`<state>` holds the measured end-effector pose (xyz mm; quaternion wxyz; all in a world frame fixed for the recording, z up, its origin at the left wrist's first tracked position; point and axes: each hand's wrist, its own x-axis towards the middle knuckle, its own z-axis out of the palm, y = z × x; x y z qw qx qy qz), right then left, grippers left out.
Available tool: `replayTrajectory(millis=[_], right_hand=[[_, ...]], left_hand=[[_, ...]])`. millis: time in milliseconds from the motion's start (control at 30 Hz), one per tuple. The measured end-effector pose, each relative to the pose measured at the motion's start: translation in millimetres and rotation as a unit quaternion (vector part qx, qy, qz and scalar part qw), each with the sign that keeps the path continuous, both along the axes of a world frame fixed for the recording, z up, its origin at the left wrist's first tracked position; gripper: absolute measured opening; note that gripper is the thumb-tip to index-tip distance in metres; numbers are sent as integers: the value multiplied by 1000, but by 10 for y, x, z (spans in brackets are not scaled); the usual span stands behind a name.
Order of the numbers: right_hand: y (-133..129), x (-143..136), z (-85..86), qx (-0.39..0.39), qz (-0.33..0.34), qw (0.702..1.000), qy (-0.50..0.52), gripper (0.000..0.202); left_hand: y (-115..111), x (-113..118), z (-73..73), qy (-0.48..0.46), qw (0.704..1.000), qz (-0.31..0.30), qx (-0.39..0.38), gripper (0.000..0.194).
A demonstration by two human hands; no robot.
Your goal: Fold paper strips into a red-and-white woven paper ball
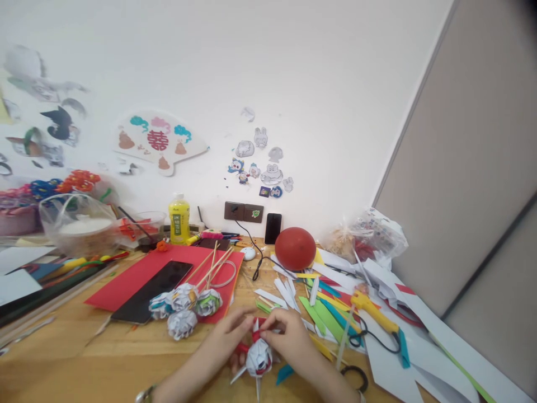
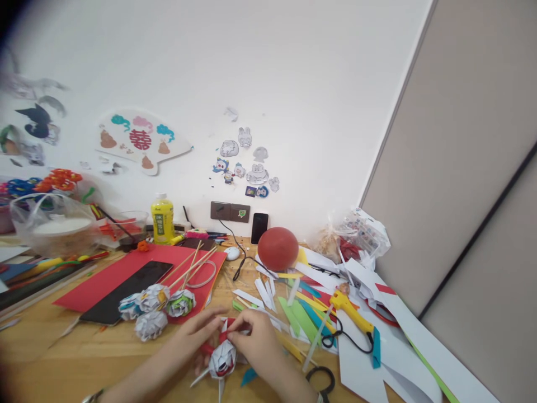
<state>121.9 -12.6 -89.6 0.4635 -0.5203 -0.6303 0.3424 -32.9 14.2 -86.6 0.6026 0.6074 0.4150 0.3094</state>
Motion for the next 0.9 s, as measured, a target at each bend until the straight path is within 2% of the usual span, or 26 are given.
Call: replayTrajectory(millis=[100, 267, 533, 633, 733, 800, 900], right_hand=[[-26, 6, 50, 70, 1, 995, -65, 9], [-87, 22, 182, 231, 53, 953, -189, 8], [-136, 19, 248, 302, 99, 916, -244, 22], [-146, 29, 273, 322, 133, 902, -255, 25], [-163, 38, 303, 324, 159, 896, -259, 27], [-177, 38, 309, 310, 136, 911, -233, 23], [-196, 31, 286, 291, 85, 933, -192, 15]], left_hand=[[27, 13, -44, -30, 999, -31, -21, 44], [39, 32, -103, -78, 996, -16, -38, 46], [2, 36, -122, -32, 998, 53, -27, 39], [16, 26, -82, -3, 997, 76, 8, 36], [19, -3, 38, 15, 991, 109, 74, 29], [-5, -15, 134, 33, 985, 117, 121, 25], [-72, -3, 226, 111, 965, 102, 215, 23]])
